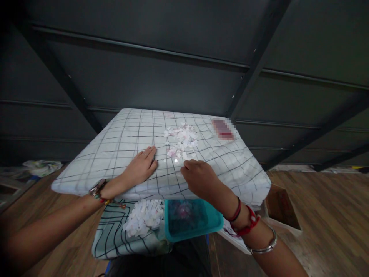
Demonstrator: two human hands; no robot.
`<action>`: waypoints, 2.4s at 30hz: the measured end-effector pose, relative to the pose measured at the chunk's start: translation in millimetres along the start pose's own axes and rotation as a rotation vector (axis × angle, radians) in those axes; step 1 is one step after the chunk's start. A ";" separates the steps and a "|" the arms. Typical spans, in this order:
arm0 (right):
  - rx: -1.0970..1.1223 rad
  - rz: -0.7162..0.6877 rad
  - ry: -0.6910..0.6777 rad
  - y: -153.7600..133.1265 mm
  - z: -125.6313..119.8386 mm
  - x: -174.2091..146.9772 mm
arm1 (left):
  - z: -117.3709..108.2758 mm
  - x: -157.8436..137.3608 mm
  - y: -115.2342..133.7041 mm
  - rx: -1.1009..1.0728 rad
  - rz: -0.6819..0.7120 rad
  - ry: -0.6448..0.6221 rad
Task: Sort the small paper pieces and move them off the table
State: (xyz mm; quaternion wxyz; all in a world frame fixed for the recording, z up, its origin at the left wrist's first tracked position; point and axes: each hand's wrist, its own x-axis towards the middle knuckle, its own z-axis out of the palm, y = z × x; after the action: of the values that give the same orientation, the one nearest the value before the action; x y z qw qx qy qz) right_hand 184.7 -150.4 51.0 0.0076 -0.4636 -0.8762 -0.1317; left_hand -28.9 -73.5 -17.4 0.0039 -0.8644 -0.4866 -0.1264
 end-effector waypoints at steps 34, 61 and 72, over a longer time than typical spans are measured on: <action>-0.032 0.128 0.108 13.8 19.5 12.7 | 0.6 1.1 1.1 0.044 -0.004 -0.021; -0.047 0.121 0.114 4.2 17.8 14.2 | 1.5 0.6 -0.5 0.051 0.013 0.002; -0.030 0.038 0.070 2.1 14.7 11.5 | 3.4 0.9 -0.8 0.047 0.005 0.000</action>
State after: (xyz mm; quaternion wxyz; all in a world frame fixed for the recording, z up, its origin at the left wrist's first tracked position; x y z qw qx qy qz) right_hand 181.5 -136.5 38.8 0.0339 -0.4753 -0.8643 -0.1611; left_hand -28.3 -71.9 -20.6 0.0247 -0.8652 -0.4874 -0.1149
